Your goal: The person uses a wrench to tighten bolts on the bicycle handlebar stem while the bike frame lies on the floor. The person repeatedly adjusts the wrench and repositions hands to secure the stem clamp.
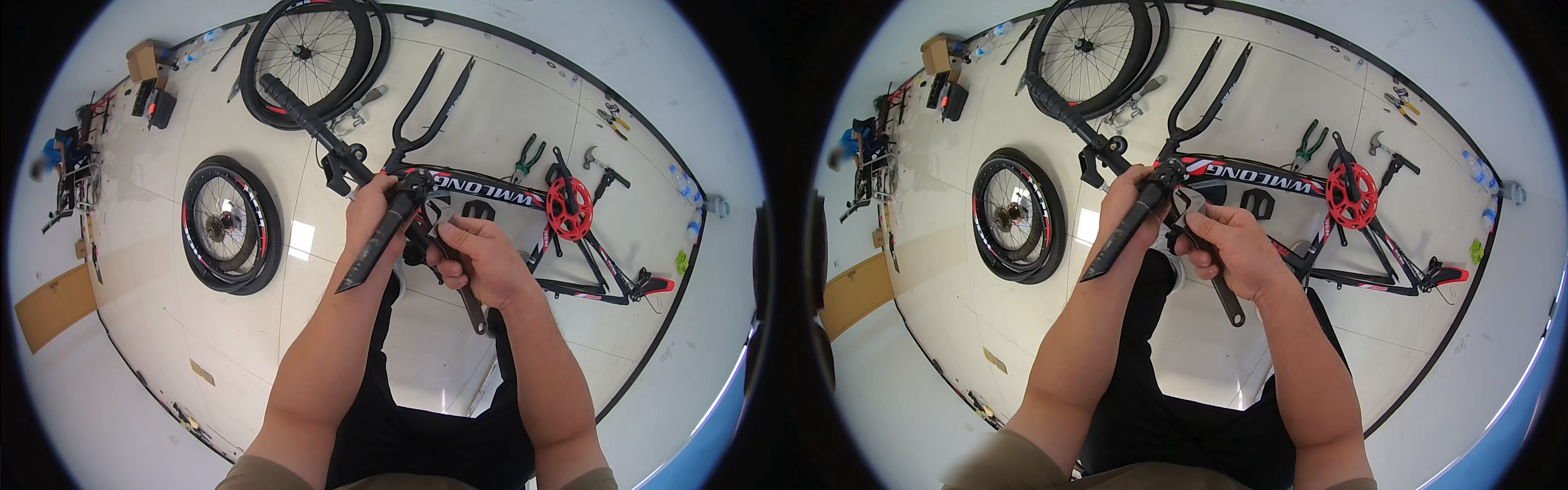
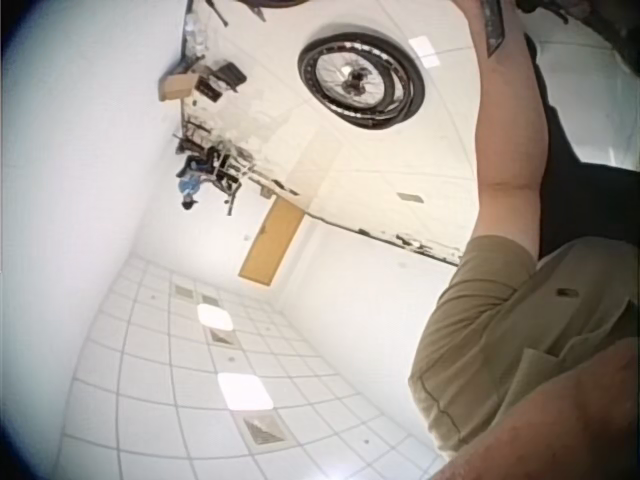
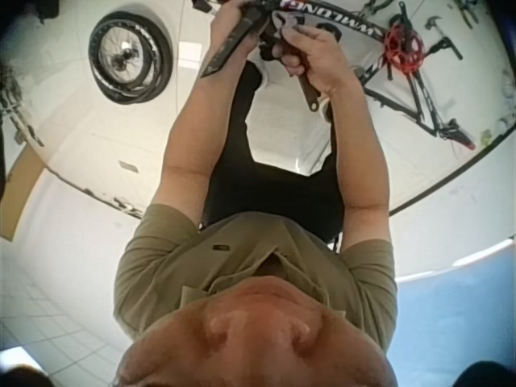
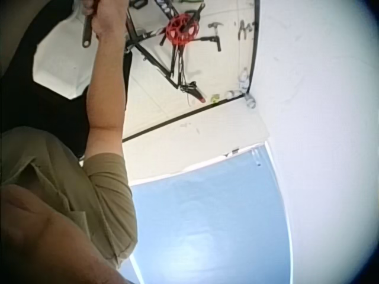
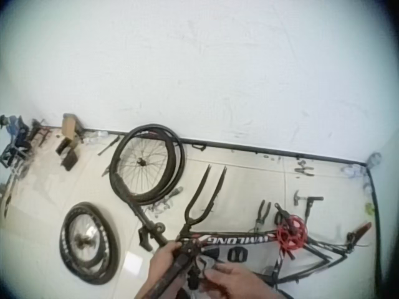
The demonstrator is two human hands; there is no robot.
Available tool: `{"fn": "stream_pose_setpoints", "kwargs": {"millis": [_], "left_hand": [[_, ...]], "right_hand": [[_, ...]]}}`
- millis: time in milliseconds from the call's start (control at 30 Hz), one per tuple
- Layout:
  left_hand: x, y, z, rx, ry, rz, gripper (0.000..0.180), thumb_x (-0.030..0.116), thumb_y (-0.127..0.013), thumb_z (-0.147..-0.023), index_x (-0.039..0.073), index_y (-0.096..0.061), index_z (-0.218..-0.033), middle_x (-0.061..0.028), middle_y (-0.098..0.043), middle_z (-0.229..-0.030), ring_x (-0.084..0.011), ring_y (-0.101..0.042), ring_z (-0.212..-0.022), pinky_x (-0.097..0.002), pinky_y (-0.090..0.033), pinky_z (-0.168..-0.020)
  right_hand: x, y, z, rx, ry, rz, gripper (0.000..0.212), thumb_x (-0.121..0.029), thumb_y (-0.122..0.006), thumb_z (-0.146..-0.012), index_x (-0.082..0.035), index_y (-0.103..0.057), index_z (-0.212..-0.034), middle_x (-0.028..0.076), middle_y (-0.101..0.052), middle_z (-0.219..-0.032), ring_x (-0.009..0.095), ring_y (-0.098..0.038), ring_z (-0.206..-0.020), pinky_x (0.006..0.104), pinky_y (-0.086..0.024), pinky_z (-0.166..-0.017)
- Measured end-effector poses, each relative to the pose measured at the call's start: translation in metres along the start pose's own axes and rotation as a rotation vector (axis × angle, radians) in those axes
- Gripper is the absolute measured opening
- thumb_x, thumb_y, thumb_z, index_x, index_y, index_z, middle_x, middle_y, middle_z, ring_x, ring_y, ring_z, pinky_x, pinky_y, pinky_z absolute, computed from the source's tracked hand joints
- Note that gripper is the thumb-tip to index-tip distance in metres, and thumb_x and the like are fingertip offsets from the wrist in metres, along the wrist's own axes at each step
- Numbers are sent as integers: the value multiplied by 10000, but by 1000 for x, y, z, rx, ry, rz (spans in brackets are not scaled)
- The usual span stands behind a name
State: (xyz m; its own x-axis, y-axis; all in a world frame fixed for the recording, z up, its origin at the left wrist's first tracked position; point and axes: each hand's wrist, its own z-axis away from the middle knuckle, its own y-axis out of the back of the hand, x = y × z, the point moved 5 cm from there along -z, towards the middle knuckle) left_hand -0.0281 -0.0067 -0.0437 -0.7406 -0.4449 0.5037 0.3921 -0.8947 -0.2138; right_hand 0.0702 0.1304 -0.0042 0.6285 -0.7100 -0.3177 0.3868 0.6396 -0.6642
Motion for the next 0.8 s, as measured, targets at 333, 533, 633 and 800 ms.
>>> {"fn": "stream_pose_setpoints", "kwargs": {"millis": [333,533,633,800], "left_hand": [[0,0,1,2,0,-26,81,81,-612,-936,9,-608,-899,-95,-669,-850,-198,-673,-748,-317,-559,-639],[0,0,1,29,-1,-19,76,82,-610,-935,10,-604,-912,-100,-666,-868,-200,-670,-776,-326,-559,-657],[1,-1,2,25,-4,-19,82,85,-604,-939,3,-604,-931,-111,-667,-882,-206,-672,-790,-331,-561,-664],[-2,-1,1,19,4,-1,109,92,-583,-953,-15,-605,-961,-127,-671,-896,-213,-676,-801,-335,-571,-677]], "right_hand": [[-2,-2,1,21,14,49,163,-169,-609,-1038,-17,-620,-983,116,-667,-815,90,-499,-576,252,-379,-483],[0,4,-3,46,60,133,160,-160,-621,-1026,-26,-616,-939,93,-661,-783,86,-493,-562,259,-375,-465],[-3,0,-3,102,123,245,164,-145,-634,-1016,-11,-612,-925,75,-660,-767,89,-505,-563,261,-392,-487],[-5,-1,-6,289,439,640,163,-112,-642,-999,25,-603,-918,44,-671,-769,91,-571,-645,266,-462,-587]]}}
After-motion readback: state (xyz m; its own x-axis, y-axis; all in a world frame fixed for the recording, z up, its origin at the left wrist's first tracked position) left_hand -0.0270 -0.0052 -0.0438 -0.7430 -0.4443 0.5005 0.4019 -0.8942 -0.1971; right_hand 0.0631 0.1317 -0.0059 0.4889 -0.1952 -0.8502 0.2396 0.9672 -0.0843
